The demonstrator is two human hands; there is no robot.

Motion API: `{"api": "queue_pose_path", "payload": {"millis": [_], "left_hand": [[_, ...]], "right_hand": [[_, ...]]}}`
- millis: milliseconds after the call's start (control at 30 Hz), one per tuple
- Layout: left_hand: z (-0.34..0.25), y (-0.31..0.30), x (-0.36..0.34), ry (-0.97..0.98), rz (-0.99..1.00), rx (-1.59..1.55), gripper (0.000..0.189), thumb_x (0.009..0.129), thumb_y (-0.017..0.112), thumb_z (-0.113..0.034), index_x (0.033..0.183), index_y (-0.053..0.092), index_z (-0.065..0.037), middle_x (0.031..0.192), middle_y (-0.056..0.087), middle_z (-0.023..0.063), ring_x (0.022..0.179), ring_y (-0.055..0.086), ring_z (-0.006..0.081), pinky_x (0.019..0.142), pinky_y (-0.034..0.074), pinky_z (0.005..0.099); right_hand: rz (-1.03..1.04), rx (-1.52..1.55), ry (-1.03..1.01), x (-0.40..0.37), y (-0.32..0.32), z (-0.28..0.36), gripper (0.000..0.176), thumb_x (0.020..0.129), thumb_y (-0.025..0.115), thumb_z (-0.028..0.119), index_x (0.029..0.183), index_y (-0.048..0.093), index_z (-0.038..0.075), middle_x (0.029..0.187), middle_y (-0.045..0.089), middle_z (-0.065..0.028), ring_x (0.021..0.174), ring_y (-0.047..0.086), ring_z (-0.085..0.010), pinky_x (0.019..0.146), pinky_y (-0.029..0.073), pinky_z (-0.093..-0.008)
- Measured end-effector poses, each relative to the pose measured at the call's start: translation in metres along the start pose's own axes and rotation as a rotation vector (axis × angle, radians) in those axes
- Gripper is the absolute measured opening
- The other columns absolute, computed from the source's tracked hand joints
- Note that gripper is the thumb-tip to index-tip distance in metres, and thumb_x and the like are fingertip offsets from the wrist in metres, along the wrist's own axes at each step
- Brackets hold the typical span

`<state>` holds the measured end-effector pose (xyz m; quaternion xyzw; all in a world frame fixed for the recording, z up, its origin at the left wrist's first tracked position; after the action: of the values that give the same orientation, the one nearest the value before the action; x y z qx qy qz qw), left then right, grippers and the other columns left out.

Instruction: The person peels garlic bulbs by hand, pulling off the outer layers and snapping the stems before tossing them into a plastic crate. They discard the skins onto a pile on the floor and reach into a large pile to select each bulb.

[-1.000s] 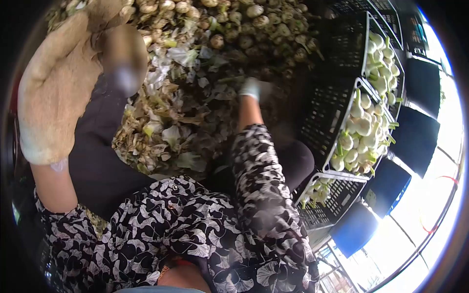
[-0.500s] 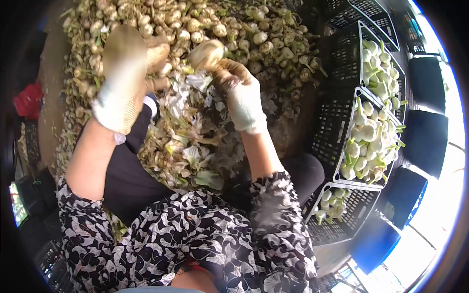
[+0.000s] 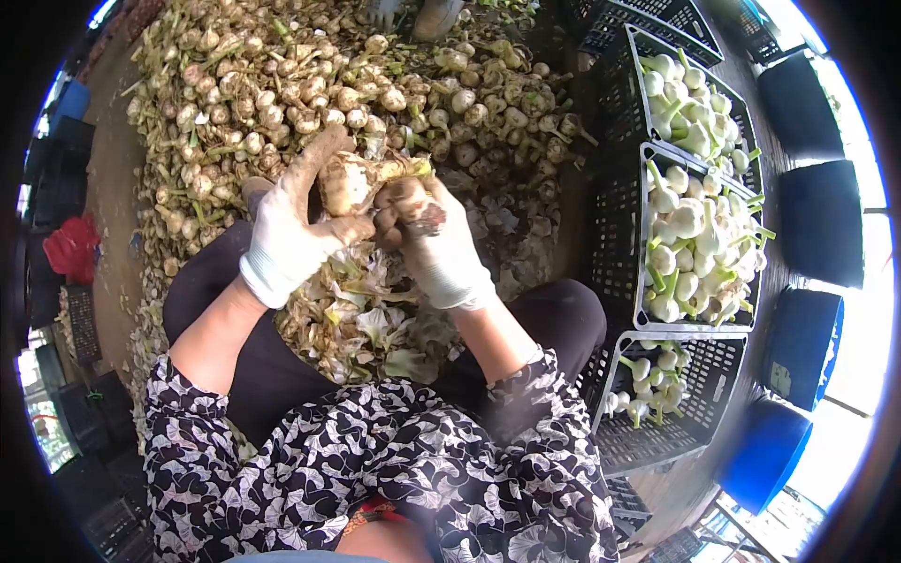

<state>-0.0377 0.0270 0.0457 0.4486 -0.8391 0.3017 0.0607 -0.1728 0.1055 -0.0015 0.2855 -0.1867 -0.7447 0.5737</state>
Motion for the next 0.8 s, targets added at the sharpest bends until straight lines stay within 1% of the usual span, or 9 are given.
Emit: {"api": "queue_pose_path", "payload": {"millis": [33,100,233,333,433,633,700,733,800], "left_hand": [[-0.001,0.002,0.0,0.001,0.007,0.002,0.081,0.063,0.084,-0.023,0.132,0.046,-0.003,0.127,0.055,0.0143,0.112,0.056,0.0263,0.094,0.046,0.0332],[-0.012,0.005,0.002,0.075,-0.004,0.266,0.082,0.061,0.084,-0.023,0.132,0.047,-0.006,0.127,0.053,0.0149,0.112,0.055,0.0319,0.094,0.046,0.0367],[-0.016,0.011,0.005,0.129,-0.003,0.339,0.081,0.061,0.083,-0.021,0.132,0.048,-0.009,0.127,0.052,0.0157,0.112,0.055,0.0326,0.094,0.047,0.0388],[-0.017,0.016,0.008,0.128,-0.005,0.33,0.082,0.06,0.083,-0.02,0.133,0.046,-0.009,0.126,0.053,0.0157,0.111,0.056,0.0332,0.093,0.048,0.0387],[-0.016,0.017,0.01,0.123,-0.006,0.299,0.084,0.06,0.084,-0.021,0.134,0.045,-0.009,0.125,0.053,0.0162,0.11,0.057,0.0332,0.091,0.049,0.0381],[-0.017,0.023,0.011,0.127,-0.013,0.211,0.085,0.06,0.085,-0.024,0.133,0.046,-0.008,0.125,0.054,0.017,0.109,0.058,0.0318,0.09,0.048,0.0361],[-0.014,0.025,0.012,0.147,-0.035,0.166,0.086,0.059,0.086,-0.024,0.133,0.046,-0.006,0.123,0.055,0.0172,0.109,0.058,0.0306,0.091,0.047,0.0351],[-0.015,0.028,0.012,0.172,-0.03,0.183,0.085,0.062,0.086,-0.024,0.132,0.045,0.0,0.122,0.057,0.0173,0.108,0.059,0.028,0.092,0.047,0.0348],[-0.016,0.032,0.011,0.114,-0.033,0.06,0.083,0.064,0.085,-0.022,0.131,0.044,0.003,0.119,0.058,0.0171,0.106,0.06,0.0261,0.092,0.047,0.0333]], "right_hand": [[-0.013,-0.003,-0.058,0.0,0.005,0.0,0.029,0.094,0.057,0.034,0.102,0.054,0.006,0.073,0.053,0.0018,0.064,0.048,-0.0054,0.056,0.04,-0.0202],[-0.177,0.178,-0.022,0.001,0.021,0.004,0.029,0.094,0.057,0.032,0.107,0.055,0.006,0.075,0.054,0.0042,0.065,0.048,-0.0035,0.054,0.039,-0.0191],[-0.145,0.203,-0.042,0.008,0.005,0.004,0.031,0.093,0.058,0.031,0.108,0.056,0.004,0.076,0.054,0.005,0.063,0.048,-0.0029,0.051,0.039,-0.0185],[-0.138,0.037,0.017,0.003,-0.003,0.013,0.032,0.092,0.061,0.031,0.106,0.058,0.003,0.076,0.056,0.0045,0.059,0.048,-0.0037,0.05,0.039,-0.0185],[-0.103,-0.167,-0.146,0.003,-0.006,0.021,0.033,0.09,0.063,0.03,0.105,0.059,0.002,0.074,0.056,0.0045,0.054,0.046,-0.0038,0.049,0.038,-0.0186],[-0.098,-0.118,-0.182,-0.003,-0.008,0.034,0.032,0.089,0.063,0.023,0.109,0.058,-0.001,0.093,0.062,-0.0012,0.079,0.055,-0.0055,0.071,0.046,-0.0209],[-0.09,-0.198,-0.25,-0.003,-0.009,0.037,0.027,0.088,0.065,0.024,0.101,0.057,0.001,0.079,0.055,0.0031,0.066,0.05,-0.0036,0.053,0.039,-0.0183],[-0.094,-0.197,-0.25,-0.003,-0.011,0.035,0.027,0.088,0.065,0.024,0.101,0.057,0.001,0.079,0.055,0.0031,0.066,0.05,-0.0036,0.053,0.039,-0.0183],[-0.098,-0.25,-0.361,-0.001,-0.018,0.029,0.025,0.086,0.065,0.014,0.104,0.057,-0.002,0.091,0.06,-0.0006,0.078,0.053,-0.0057,0.07,0.044,-0.0217]]}}
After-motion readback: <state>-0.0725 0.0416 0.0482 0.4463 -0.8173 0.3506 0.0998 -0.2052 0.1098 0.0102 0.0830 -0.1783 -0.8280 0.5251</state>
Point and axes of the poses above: each hand's wrist, its own x-axis towards the middle knuckle, its own y-axis out of the palm, z = x × y, the point moved 3 cm from there along x, towards the middle knuckle
